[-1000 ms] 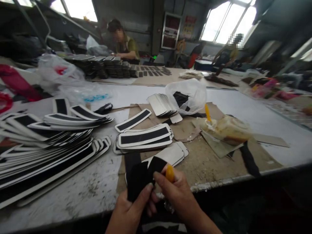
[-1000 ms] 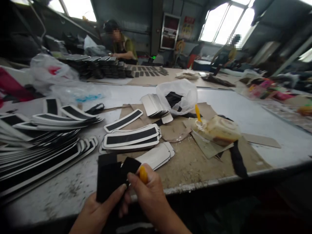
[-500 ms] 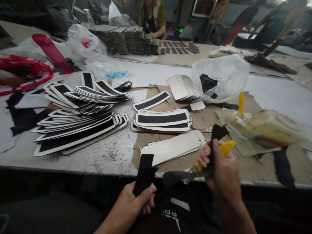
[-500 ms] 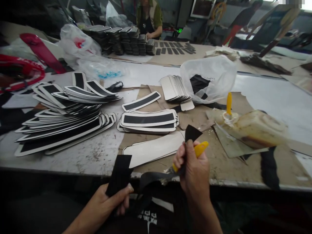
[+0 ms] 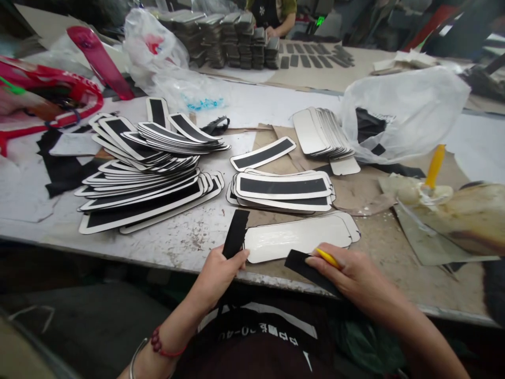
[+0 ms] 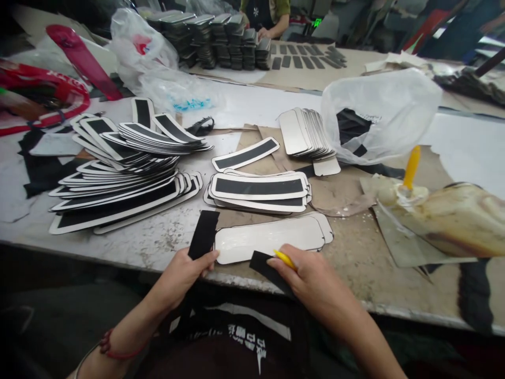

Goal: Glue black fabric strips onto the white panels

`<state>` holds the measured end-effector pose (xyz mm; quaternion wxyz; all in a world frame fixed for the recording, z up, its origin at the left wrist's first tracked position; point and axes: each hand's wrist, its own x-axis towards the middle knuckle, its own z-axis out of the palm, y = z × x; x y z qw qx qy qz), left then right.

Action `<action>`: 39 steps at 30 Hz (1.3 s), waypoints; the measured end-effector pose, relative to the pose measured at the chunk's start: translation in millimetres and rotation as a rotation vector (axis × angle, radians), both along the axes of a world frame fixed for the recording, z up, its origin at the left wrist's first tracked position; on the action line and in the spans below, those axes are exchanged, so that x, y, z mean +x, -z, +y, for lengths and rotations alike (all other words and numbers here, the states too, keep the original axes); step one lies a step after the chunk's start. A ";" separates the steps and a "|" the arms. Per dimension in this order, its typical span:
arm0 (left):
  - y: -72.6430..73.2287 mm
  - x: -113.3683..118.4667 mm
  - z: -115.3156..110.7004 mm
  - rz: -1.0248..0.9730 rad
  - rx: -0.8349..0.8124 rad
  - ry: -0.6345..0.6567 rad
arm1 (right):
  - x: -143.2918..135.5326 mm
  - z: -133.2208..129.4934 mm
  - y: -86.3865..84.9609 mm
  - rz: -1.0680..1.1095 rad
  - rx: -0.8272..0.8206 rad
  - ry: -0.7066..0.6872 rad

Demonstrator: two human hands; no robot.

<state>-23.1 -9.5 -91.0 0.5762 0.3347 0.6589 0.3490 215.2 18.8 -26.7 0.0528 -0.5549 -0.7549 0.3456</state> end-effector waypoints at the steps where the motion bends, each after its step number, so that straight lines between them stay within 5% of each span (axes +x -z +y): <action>1: 0.0 -2.1 2.4 -0.018 -0.005 0.013 | -10.5 6.1 -0.5 -0.008 -0.007 -0.051; 10: -3.1 -11.6 18.3 -0.153 -0.096 0.067 | -76.9 60.7 23.5 -0.121 -0.082 -0.274; 24: -6.7 -18.2 26.7 -0.173 -0.096 0.116 | -84.4 69.2 35.0 -0.297 -0.038 -0.324; 31: -2.9 -4.5 30.4 0.070 -0.069 0.001 | -93.7 64.2 32.9 -0.401 0.012 -0.325; 35: 4.2 -2.8 29.2 0.079 -0.040 -0.009 | -72.5 56.9 21.0 -0.448 0.027 -0.331; 39: 4.1 -5.0 28.4 0.067 -0.043 -0.010 | -4.1 49.1 8.0 -0.515 -0.032 -0.154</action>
